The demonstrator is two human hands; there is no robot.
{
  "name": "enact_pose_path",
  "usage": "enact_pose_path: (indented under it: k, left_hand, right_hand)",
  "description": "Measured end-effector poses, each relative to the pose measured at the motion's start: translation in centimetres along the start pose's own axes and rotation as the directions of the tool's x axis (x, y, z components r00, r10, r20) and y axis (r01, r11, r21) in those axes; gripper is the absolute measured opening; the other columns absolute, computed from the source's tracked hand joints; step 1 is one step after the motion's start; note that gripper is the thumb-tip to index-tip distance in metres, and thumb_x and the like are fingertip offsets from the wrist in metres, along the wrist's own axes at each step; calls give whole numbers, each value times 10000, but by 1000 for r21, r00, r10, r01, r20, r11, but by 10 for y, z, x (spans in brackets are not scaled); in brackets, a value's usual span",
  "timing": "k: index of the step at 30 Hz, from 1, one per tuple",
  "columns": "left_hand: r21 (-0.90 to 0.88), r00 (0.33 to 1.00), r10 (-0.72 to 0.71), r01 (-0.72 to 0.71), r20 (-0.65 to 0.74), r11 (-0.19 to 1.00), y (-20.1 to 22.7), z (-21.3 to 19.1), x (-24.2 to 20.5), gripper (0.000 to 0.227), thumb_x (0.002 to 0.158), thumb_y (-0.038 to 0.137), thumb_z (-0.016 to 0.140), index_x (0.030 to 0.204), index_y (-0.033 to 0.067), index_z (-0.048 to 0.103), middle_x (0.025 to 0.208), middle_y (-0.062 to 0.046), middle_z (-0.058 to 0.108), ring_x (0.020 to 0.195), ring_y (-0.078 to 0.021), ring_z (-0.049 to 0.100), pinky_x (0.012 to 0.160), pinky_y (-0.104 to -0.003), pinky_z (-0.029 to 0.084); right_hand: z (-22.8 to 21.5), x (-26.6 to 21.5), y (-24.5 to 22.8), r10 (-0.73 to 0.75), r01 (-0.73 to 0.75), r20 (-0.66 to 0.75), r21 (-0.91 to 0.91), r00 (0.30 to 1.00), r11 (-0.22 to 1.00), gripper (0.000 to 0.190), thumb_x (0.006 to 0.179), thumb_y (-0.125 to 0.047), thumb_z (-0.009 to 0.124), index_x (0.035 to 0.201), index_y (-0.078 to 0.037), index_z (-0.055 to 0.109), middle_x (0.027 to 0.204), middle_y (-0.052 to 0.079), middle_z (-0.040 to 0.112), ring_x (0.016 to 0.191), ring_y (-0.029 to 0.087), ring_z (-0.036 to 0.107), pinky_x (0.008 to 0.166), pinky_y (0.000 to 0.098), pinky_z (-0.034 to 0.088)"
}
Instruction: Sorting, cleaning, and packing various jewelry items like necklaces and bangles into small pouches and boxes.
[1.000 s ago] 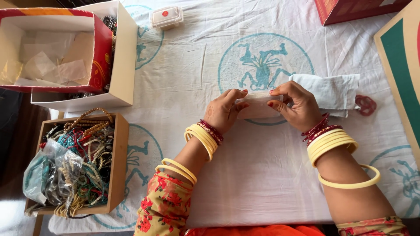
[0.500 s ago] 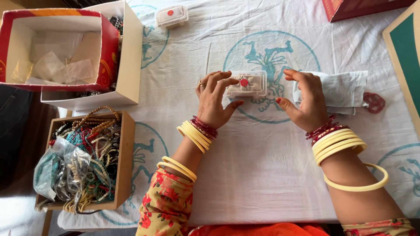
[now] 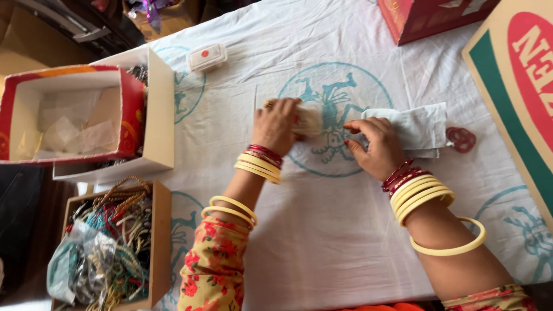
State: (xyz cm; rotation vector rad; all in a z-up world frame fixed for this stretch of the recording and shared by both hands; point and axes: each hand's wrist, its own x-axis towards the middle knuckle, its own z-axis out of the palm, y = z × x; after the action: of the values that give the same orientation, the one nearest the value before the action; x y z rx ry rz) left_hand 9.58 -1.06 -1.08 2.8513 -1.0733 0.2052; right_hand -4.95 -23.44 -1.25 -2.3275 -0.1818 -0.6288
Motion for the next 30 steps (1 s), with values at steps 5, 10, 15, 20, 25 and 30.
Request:
enact_pose_path:
  k: [5, 10, 15, 20, 25, 30]
  left_hand:
    - [-62, 972, -156, 148, -177, 987, -48, -42, 31, 744, 698, 97, 861, 1370, 209, 563, 1398, -24, 570, 1310, -309, 488, 1028, -523, 427]
    - [-65, 948, -147, 134, -284, 989, -111, 5, 84, 742, 711, 20, 828, 1382, 220, 584, 1456, 9, 557, 1415, -294, 412, 1081, -521, 400]
    - [203, 906, -100, 198, -412, 959, -157, 53, 131, 689, 794, -7, 763, 1419, 228, 595, 1506, -28, 547, 1433, -265, 400, 1125, -551, 283]
    - [43, 904, -244, 276, -352, 960, -164, 55, 142, 508, 975, 138, 731, 1453, 222, 583, 1566, -40, 498, 1476, -303, 380, 1159, -586, 246]
    - [-81, 862, -438, 432, -255, 898, -135, 18, 126, 513, 977, 269, 727, 1457, 303, 552, 1645, -105, 300, 1523, -394, 177, 1172, -665, 164]
    - [-106, 828, -540, 529, -154, 842, -138, 16, 127, 576, 1073, 424, 596, 1585, 414, 332, 1688, -165, 30, 1514, -475, -76, 1142, -815, 25]
  right_hand:
    - [0, 2, -2, -14, 14, 16, -56, 1000, 998, 277, 818, -96, 784, 1086, -75, 714, 1008, 73, 718, 969, 277, 625, 915, 406, 472]
    - [1, 4, -5, -22, 25, 35, -89, 999, 996, 252, 833, -129, 783, 1074, -91, 720, 1019, 62, 711, 988, 276, 608, 927, 411, 464]
    - [-2, 6, -10, 5, 3, 80, -91, 997, 996, 257, 841, -146, 780, 1087, -101, 720, 1037, 53, 689, 1019, 273, 587, 953, 410, 446]
    - [-6, 10, -13, 16, -5, 100, -110, 995, 994, 262, 837, -148, 780, 1087, -103, 717, 1049, 50, 684, 1035, 273, 578, 959, 416, 441]
    - [-4, 8, -16, 31, -11, 162, -124, 986, 992, 256, 840, -154, 782, 1086, -105, 727, 1048, 44, 677, 1044, 266, 569, 962, 416, 439]
    - [-5, 6, -16, 49, -24, 160, -154, 986, 988, 253, 846, -163, 789, 1088, -108, 741, 1060, 39, 672, 1043, 261, 549, 961, 408, 439]
